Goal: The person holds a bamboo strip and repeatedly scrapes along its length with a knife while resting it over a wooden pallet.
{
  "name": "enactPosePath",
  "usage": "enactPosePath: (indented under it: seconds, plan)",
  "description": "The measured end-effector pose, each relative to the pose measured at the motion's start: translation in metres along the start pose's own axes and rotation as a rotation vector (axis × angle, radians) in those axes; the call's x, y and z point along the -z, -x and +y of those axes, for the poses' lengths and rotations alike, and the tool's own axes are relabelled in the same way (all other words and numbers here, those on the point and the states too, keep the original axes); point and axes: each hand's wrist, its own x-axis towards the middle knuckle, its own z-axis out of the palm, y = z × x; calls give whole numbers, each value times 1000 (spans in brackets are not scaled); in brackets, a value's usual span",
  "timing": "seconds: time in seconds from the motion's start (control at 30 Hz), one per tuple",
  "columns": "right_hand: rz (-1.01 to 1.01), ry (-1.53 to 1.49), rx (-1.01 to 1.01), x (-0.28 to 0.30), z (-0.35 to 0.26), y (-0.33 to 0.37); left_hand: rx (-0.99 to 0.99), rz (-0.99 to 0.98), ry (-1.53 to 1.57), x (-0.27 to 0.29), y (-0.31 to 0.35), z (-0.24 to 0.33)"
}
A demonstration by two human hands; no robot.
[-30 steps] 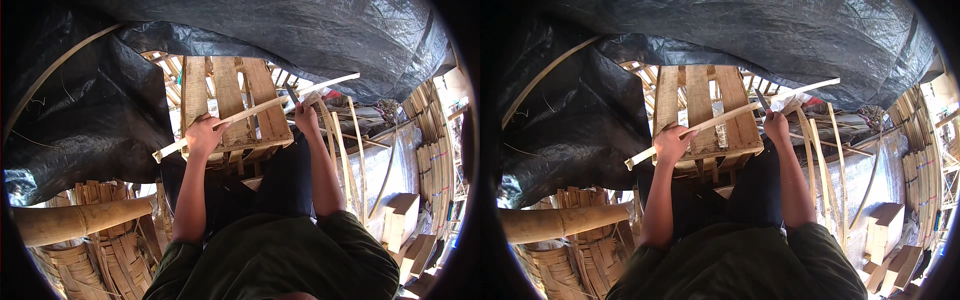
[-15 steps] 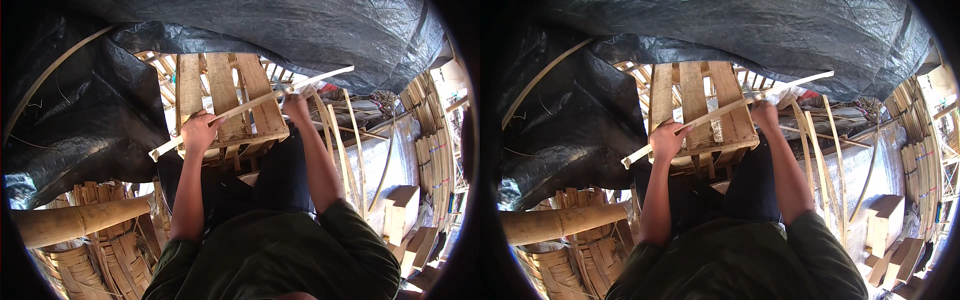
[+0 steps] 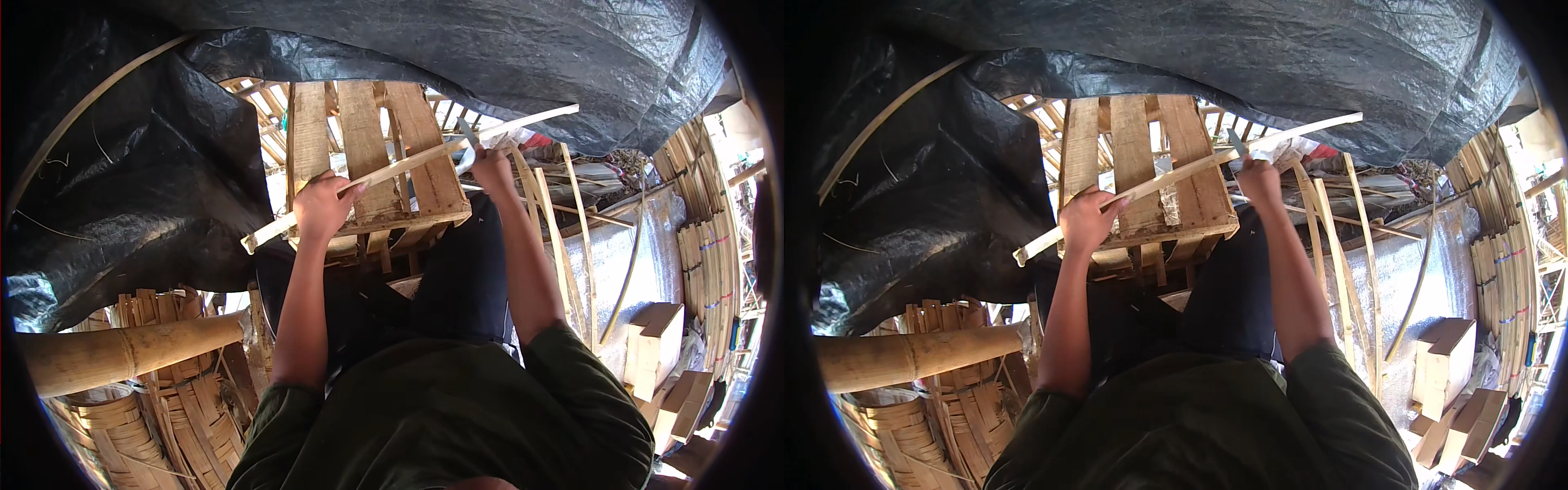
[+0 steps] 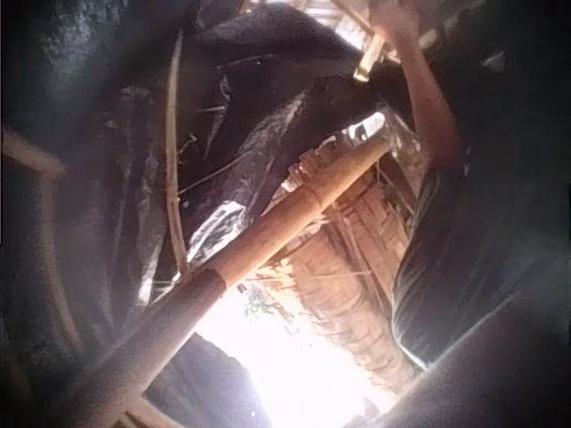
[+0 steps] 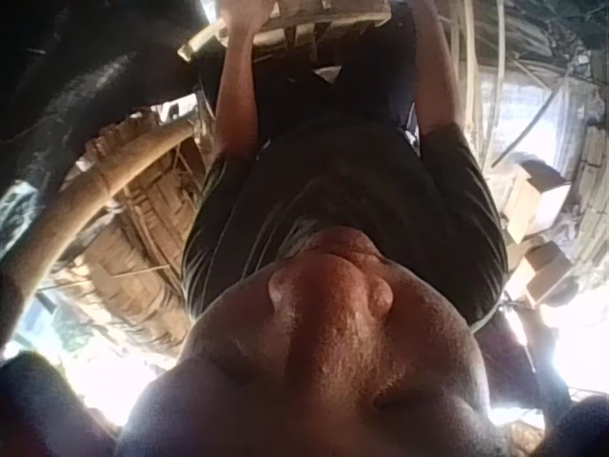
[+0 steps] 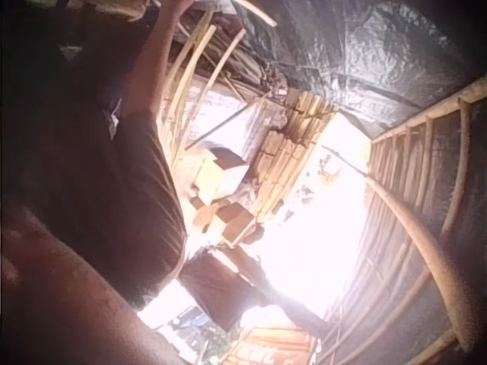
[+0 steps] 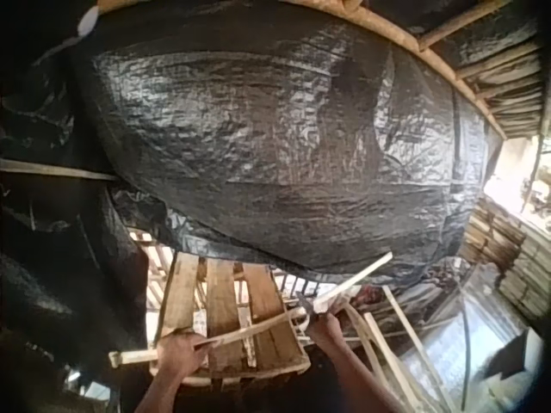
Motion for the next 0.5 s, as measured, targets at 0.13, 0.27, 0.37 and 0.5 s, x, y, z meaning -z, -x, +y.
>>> enactPosePath:
  seconds: [0.13, 0.27, 0.37, 0.5]
  plan:
    - [-73, -78, 71, -4, -3, 3, 33, -47, -27, 0, -2, 1]
    - [58, 18, 139, 2, 8, -7, -16, 28, -13, 0, 0, -1]
    - [-354, -266, -173, 28, 37, -12, -26, 56, -22, 0, 2, -5]
    - [-1299, -1431, -304, 69, 89, 18, -35, 76, 18, -4, 1, -6]
